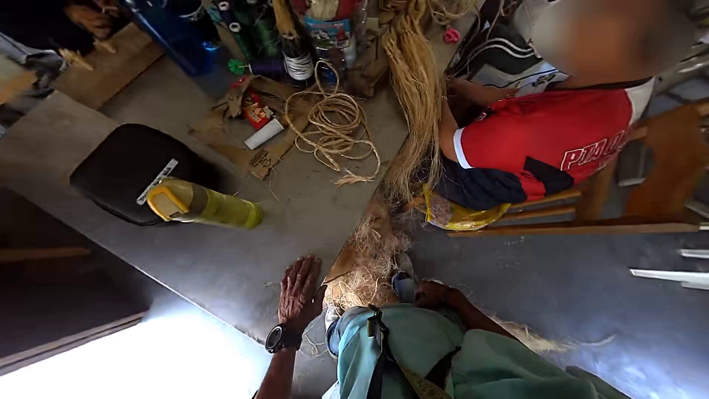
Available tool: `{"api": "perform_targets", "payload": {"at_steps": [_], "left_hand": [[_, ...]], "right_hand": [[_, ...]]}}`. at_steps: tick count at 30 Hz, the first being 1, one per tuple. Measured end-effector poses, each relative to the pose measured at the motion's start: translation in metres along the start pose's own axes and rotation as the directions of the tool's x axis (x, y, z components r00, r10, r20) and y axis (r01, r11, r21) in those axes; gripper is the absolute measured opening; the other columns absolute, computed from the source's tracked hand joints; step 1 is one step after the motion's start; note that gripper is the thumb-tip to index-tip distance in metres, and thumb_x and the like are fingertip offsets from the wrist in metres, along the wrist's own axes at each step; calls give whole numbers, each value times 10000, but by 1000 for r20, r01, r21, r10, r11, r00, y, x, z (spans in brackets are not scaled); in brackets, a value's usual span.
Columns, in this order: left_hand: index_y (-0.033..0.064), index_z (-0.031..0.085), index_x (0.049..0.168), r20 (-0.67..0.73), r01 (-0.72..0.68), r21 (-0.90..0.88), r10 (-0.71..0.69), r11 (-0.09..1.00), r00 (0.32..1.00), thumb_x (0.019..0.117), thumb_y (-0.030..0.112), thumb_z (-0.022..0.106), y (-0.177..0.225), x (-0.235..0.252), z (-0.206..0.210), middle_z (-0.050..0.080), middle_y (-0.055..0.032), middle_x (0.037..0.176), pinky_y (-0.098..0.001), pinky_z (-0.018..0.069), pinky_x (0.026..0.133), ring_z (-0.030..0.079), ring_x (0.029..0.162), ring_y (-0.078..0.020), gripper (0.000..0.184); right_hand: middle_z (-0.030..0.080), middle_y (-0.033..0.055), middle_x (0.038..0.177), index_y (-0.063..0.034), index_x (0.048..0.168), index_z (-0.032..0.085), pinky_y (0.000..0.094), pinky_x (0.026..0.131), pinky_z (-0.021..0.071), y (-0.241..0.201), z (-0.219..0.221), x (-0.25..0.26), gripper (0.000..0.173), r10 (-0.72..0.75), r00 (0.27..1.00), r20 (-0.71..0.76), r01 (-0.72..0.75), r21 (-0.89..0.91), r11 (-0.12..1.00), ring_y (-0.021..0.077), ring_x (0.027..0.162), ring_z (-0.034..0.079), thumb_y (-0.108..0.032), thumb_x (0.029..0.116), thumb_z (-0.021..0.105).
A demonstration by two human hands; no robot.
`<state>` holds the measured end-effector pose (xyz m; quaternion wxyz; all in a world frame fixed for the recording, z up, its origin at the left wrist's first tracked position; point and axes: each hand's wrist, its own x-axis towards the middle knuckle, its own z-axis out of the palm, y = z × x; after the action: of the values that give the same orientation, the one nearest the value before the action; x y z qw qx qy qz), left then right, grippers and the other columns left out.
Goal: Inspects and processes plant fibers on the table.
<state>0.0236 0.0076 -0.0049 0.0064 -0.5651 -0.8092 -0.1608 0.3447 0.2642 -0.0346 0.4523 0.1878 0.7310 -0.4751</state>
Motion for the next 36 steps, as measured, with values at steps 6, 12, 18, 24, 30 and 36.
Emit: {"api": "perform_targets", "payload": {"at_steps": [6,12,18,24,30,36], "left_hand": [[178,549,1474,-3,-1,11,1,1000,1000,943,522,482,0,0,0,521,-101,1532,-543,296,1194,445,1442,-333,636],[157,566,1454,-25,-10,23,11,1000,1000,937,515,487,1,1,0,536,-115,1516,-545,310,1185,464,1428,-337,634],[163,572,1451,-26,-11,30,12,999,1000,927,503,497,0,1,1,540,-105,1513,-535,306,1189,467,1426,-327,629],[168,570,1453,-33,-14,30,15,999,999,929,507,491,0,1,1,541,-104,1513,-525,310,1187,465,1428,-320,629],[165,571,1448,-44,-24,36,25,999,999,927,502,488,0,2,2,542,-104,1510,-516,307,1188,466,1425,-318,626],[168,579,1441,-65,-30,45,33,999,997,924,511,483,-1,2,4,546,-104,1505,-514,303,1187,462,1427,-320,628]], "right_hand": [[641,272,1288,51,1229,676,557,1117,392,7,-1,-11,455,47,996,-76,-38,114,993,397,1271,576,-352,1029,610],[635,258,1305,12,1254,673,574,1106,400,13,3,-8,463,105,991,-85,-92,139,986,391,1278,572,-382,1019,612],[639,248,1298,4,1251,677,568,1098,401,13,1,-8,463,107,992,-69,-97,132,987,385,1270,573,-390,1020,605],[637,250,1304,-1,1264,673,570,1100,398,12,0,-9,471,106,992,-73,-96,128,987,389,1277,570,-397,1021,599],[651,253,1275,14,1256,672,568,1090,409,8,-2,-12,480,94,993,-73,-84,130,988,388,1251,589,-399,1024,599],[655,249,1263,12,1235,681,570,1079,416,15,2,-9,465,87,992,-88,-75,135,988,386,1239,595,-394,1023,599]]}}
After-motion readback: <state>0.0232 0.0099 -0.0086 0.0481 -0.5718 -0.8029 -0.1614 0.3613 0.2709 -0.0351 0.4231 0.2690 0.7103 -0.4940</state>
